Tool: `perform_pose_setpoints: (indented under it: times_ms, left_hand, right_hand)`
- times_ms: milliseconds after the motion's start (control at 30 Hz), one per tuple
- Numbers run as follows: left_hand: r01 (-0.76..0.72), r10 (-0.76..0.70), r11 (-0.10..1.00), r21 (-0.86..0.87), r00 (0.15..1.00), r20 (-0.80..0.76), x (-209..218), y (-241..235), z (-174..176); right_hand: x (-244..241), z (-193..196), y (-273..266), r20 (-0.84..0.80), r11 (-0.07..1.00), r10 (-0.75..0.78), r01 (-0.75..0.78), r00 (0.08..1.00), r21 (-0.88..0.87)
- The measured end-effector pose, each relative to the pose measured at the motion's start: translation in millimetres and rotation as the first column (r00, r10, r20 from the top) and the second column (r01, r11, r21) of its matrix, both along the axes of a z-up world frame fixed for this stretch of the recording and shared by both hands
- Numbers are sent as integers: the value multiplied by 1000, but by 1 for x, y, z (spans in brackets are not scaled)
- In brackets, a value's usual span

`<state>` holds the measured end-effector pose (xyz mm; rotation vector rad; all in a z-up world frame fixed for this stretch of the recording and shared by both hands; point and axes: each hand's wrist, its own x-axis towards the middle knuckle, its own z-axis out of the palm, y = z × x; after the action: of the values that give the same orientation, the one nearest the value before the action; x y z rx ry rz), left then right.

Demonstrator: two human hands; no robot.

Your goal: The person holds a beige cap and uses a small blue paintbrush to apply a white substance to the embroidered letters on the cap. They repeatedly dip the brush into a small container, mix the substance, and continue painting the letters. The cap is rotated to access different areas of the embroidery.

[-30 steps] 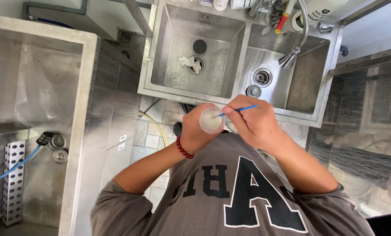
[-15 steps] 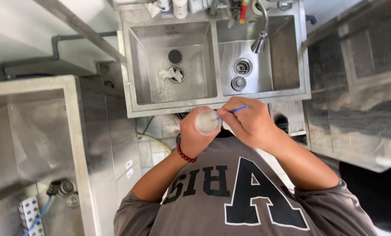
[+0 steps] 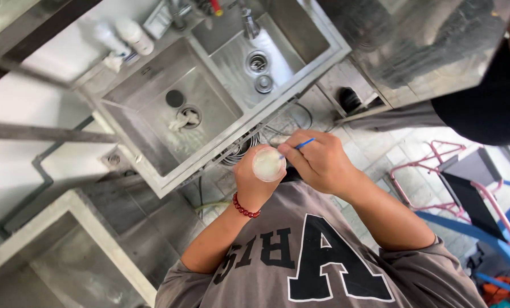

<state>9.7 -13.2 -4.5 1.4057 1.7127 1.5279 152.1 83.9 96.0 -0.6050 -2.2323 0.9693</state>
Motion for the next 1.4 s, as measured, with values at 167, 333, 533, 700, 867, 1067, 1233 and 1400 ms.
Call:
perform_pose_setpoints:
  times_ms: [167, 333, 533, 700, 867, 1067, 1233, 1400]
  left_hand:
    - [135, -128, 988, -77, 988, 88, 24, 3, 0]
    - [267, -263, 963, -44, 961, 83, 59, 18, 3]
    - [402, -393, 915, -47, 910, 130, 120, 35, 3]
    - [417, -401, 906, -69, 899, 175, 178, 41, 7]
    - [331, -319, 942, -58, 934, 159, 214, 44, 7]
    - [177, -175, 983, -44, 984, 43, 228, 41, 12]
    - [25, -25, 998, -53, 1000, 2, 222, 40, 12]
    - [-19, 21, 999, -44, 998, 60, 202, 31, 21]
  right_hand:
    - [26, 3, -12, 66, 991, -98, 104, 993, -85]
    - [72, 7, -18, 58, 981, -176, 180, 983, -68]
    - [145, 10, -15, 117, 927, -368, 374, 922, -30]
    - [195, 11, -10, 66, 940, -333, 337, 941, -53]
    - [232, 11, 4, 42, 967, -253, 254, 967, -12]
    - [243, 10, 23, 18, 984, -172, 171, 985, 40]
    - [220, 13, 31, -42, 999, 28, -27, 999, 28]
    - [198, 19, 35, -21, 996, 80, -79, 997, 31]
